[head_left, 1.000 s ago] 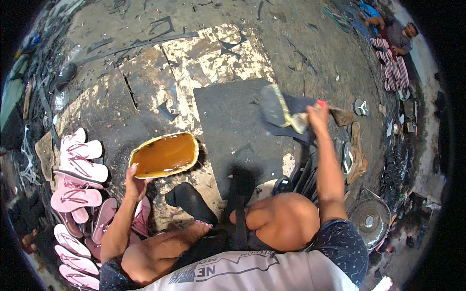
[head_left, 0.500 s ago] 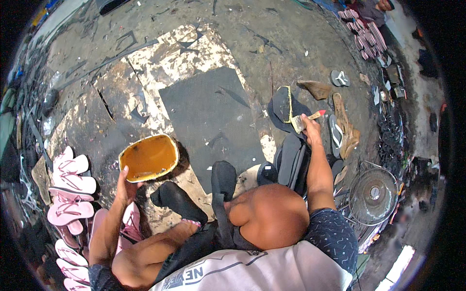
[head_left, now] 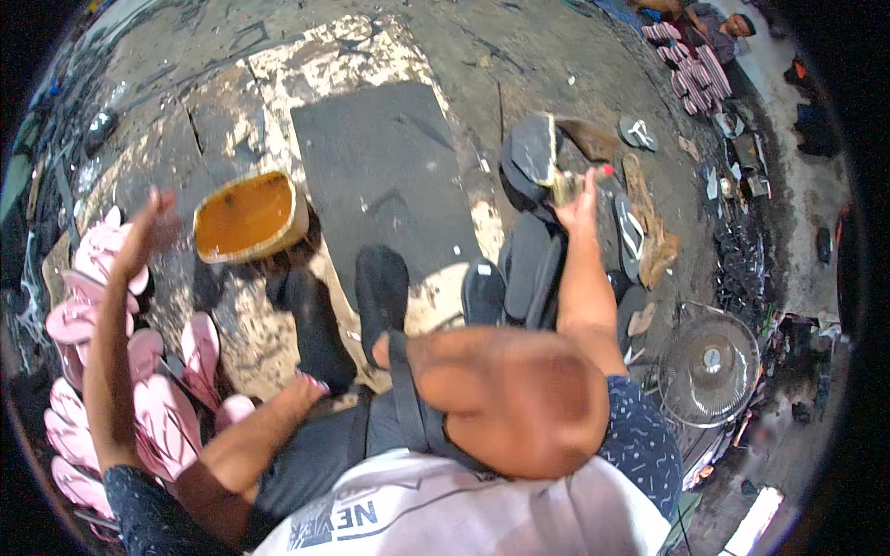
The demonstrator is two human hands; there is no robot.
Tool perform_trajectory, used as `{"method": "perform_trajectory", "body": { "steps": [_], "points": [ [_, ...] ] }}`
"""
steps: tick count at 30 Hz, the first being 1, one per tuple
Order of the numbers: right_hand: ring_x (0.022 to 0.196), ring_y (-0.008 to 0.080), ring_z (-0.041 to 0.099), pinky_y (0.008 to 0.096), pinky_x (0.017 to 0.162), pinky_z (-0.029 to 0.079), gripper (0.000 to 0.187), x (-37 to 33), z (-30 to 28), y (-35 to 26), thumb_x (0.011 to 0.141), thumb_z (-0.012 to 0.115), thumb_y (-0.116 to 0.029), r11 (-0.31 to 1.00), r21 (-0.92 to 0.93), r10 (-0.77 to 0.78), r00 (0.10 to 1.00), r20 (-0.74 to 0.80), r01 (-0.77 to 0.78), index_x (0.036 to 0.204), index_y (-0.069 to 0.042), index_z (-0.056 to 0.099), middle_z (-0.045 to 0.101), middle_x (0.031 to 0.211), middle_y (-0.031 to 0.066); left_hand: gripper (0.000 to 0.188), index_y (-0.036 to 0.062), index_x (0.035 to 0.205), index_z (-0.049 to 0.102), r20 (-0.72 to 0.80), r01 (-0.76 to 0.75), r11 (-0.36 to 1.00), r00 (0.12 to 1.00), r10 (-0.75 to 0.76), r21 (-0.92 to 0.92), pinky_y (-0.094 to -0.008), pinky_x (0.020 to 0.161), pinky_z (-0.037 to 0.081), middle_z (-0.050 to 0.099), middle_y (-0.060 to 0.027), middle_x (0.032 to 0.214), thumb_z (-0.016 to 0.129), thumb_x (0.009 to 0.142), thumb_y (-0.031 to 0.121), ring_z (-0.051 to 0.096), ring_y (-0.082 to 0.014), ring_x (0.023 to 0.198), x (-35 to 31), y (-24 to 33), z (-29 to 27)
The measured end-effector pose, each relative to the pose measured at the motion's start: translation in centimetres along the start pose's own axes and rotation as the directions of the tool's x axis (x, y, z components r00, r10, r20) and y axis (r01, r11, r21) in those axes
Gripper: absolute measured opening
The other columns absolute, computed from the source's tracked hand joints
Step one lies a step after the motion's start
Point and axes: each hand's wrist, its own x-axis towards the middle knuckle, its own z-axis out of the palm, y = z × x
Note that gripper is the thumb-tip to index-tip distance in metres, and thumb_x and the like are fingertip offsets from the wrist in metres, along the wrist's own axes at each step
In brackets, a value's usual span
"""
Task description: The person sits on the floor and applies a brown liquid to the soles of flip-flops using a brush. They pick up each sandal, coat the sole, and place it down, repeating the process for multiple items.
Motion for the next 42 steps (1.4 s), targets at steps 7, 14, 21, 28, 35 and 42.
{"method": "perform_trajectory", "body": {
  "steps": [7,14,21,28,35,42],
  "points": [
    [0.108,0.0330,0.065,0.0443,0.095,0.051,0.072,-3.1,8.7,-3.3,0.099,0.052,-0.060,0.834,-0.329,-0.547,0.743,-0.387,0.443,0.127,0.005,0.062,0.065,0.125,0.0187,0.068,0.0144,0.151,0.046,-0.114,-0.510,0.771,0.802,0.587,0.381,-0.0434,0.113,0.037,0.047,-0.0098,0.154,0.052,0.100,0.059,0.050,-0.0281,0.137,-12.3,21.5,6.4],
    [0.105,0.0333,0.067,0.0424,0.089,0.052,0.055,-8.2,12.3,-10.6,0.106,0.047,-0.043,0.632,-0.474,-0.744,0.652,-0.147,0.613,0.119,0.009,0.059,0.067,0.113,0.0246,0.064,0.0133,0.149,0.049,0.177,-0.733,0.334,0.523,0.834,0.592,-0.0424,0.107,0.045,0.052,-0.0088,0.150,0.060,0.099,0.052,0.055,-0.0244,0.133,-16.7,29.6,13.7],
    [0.095,0.0368,0.066,0.0438,0.085,0.050,0.053,-19.4,18.3,-8.4,0.106,0.045,-0.050,0.299,-0.534,-0.852,0.473,0.223,0.791,0.112,0.001,0.061,0.068,0.100,0.0204,0.081,0.0100,0.152,0.043,0.389,-0.866,0.044,0.269,0.881,0.499,-0.0463,0.113,0.040,0.047,-0.0218,0.150,0.068,0.091,0.057,0.048,-0.0363,0.137,-7.2,32.4,43.3],
    [0.121,0.0319,0.055,0.0424,0.103,0.042,0.047,-14.5,14.5,-7.1,0.098,0.065,-0.029,-0.092,-0.375,-0.964,0.012,0.266,0.922,0.134,-0.002,0.052,0.058,0.130,0.0188,0.040,0.0024,0.121,0.065,0.454,-0.980,0.078,0.154,0.878,0.182,-0.0414,0.106,0.044,0.064,-0.0139,0.128,0.062,0.100,0.037,0.058,-0.0267,0.124,-0.9,34.3,56.9],
    [0.129,0.0285,0.052,0.0439,0.104,0.044,0.071,-9.9,3.4,-8.1,0.096,0.061,-0.059,0.958,-0.121,-0.241,0.959,0.150,0.259,0.142,-0.006,0.051,0.054,0.142,0.0171,0.035,0.0073,0.109,0.053,0.533,-0.453,0.728,0.497,0.685,-0.514,-0.0375,0.087,0.053,0.065,-0.0095,0.104,0.059,0.102,0.041,0.070,-0.0257,0.102,-1.2,38.4,59.9],
    [0.076,0.0211,0.065,0.0304,0.063,0.053,0.053,-11.0,1.3,-7.1,0.089,0.078,-0.032,0.868,-0.074,-0.497,0.849,-0.179,0.492,0.127,-0.002,0.056,0.068,0.099,0.0113,0.034,0.0075,0.089,0.055,0.331,-0.442,0.634,0.585,0.740,-0.635,-0.0446,0.080,0.051,0.059,-0.0057,0.078,0.059,0.102,0.039,0.062,-0.0248,0.074,1.9,38.9,55.2]
  ]
}}
